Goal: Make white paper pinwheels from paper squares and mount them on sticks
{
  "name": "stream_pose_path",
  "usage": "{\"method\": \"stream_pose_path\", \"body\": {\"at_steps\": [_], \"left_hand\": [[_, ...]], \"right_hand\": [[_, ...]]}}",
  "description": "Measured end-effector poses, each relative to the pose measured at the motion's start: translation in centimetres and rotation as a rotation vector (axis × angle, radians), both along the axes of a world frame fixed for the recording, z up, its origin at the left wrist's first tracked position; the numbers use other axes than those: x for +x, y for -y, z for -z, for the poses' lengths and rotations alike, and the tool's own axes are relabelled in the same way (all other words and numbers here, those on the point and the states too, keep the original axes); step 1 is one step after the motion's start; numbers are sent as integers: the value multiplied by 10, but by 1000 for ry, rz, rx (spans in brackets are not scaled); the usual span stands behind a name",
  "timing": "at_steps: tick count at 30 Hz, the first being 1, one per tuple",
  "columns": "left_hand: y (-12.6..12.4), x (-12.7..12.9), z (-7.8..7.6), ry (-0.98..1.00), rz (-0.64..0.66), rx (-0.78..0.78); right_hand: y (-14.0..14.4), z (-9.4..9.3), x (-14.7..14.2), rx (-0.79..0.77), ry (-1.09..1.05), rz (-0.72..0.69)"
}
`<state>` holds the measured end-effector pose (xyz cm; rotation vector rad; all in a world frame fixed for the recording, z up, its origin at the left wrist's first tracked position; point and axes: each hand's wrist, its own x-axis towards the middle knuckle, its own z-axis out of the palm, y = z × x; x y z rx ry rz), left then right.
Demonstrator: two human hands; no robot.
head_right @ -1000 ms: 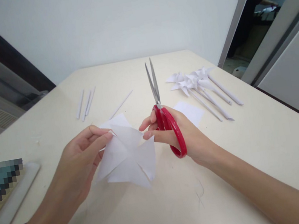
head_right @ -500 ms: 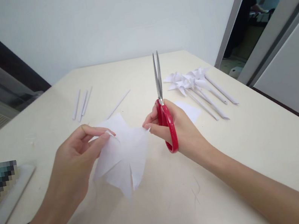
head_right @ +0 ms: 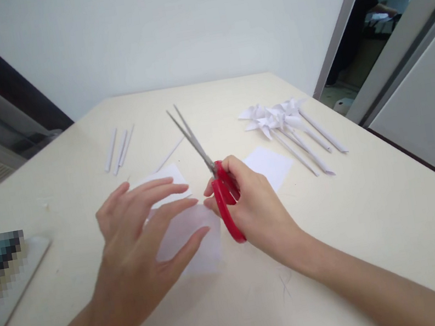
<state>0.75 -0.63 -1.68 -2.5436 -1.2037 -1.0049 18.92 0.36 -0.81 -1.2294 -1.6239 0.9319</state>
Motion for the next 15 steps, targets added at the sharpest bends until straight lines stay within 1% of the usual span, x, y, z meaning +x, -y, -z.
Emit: {"method": "stream_pose_path", "body": {"at_steps": [3,11,13,15], "left_hand": [[0,2,5,-20,13,-35],[-2,2,4,61,63,-78],[-1,1,3,122,35,-154],[-2,0,0,234,12,-320]], "right_hand": [[6,1,-6,5,65,11],[11,3,-12,12,83,7],[11,2,-11,15,61,-3],[10,-1,-8,21,29,-21]]}}
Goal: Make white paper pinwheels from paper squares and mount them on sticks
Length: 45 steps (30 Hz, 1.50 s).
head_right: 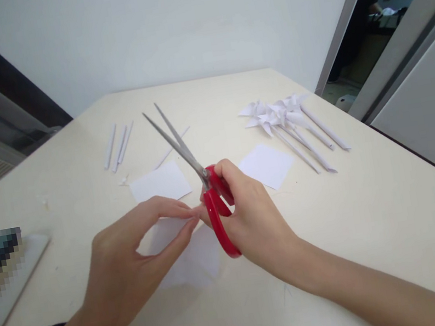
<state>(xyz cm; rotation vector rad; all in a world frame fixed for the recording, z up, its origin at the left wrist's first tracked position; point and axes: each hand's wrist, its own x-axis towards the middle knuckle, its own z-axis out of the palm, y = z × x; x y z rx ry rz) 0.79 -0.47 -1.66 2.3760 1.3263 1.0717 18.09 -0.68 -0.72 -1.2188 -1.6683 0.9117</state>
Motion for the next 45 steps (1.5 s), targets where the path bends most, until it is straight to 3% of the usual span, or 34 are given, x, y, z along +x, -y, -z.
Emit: {"method": "stream_pose_path", "body": {"at_steps": [3,5,12,17,26,34,45], "left_hand": [[-4,-3,-5,251,15,-290],[-7,-5,-7,430,31,-405],[-10,-5,-6,706,56,-497],[-11,-6,-9,785,41,-603],[-11,-8,-12,782,-56,-691],[-13,-8,-14,770,-94,-772],[-11,-6,-19,734,-107,-704]], "right_hand": [[-2,-5,6,48,-7,1],[-3,-9,9,85,29,-4],[-4,-1,6,59,240,-135],[-7,6,5,45,306,-61],[-6,13,3,241,451,-58],[-5,12,4,229,441,-66],[-4,11,2,283,495,-49]]}}
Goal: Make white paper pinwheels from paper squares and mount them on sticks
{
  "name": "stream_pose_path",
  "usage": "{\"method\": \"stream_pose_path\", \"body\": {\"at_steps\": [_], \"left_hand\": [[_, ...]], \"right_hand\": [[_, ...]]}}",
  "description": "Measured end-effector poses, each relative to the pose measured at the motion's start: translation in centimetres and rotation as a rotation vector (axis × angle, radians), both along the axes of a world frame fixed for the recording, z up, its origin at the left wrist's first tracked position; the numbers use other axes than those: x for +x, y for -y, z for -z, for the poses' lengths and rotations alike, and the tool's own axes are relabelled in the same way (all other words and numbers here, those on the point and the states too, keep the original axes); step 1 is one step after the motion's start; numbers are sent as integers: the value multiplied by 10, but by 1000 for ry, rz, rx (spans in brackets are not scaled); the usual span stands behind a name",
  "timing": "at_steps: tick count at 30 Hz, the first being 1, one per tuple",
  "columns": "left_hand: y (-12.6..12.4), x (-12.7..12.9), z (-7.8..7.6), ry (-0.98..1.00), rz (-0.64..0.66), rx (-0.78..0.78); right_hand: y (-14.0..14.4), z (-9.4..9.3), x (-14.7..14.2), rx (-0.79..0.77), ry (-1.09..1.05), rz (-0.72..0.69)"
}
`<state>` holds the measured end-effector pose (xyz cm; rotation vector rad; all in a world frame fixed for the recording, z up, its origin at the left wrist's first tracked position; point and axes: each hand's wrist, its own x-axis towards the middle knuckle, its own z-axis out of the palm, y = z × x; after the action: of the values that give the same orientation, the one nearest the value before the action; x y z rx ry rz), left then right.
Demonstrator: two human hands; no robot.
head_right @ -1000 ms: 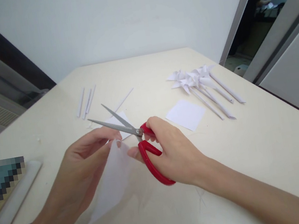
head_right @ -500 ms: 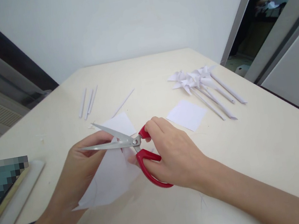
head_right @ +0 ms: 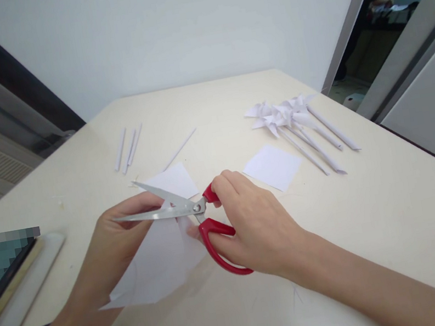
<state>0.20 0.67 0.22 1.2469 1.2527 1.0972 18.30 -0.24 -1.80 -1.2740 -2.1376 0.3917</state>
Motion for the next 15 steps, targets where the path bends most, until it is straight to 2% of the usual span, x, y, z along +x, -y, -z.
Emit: {"method": "stream_pose_path", "body": {"at_steps": [7,15], "left_hand": [[-4,-3,3,-38,60,108],[-3,-5,8,32,107,83]], "right_hand": [[1,-4,2,-25,50,16],[1,-2,3,-24,32,0]]}}
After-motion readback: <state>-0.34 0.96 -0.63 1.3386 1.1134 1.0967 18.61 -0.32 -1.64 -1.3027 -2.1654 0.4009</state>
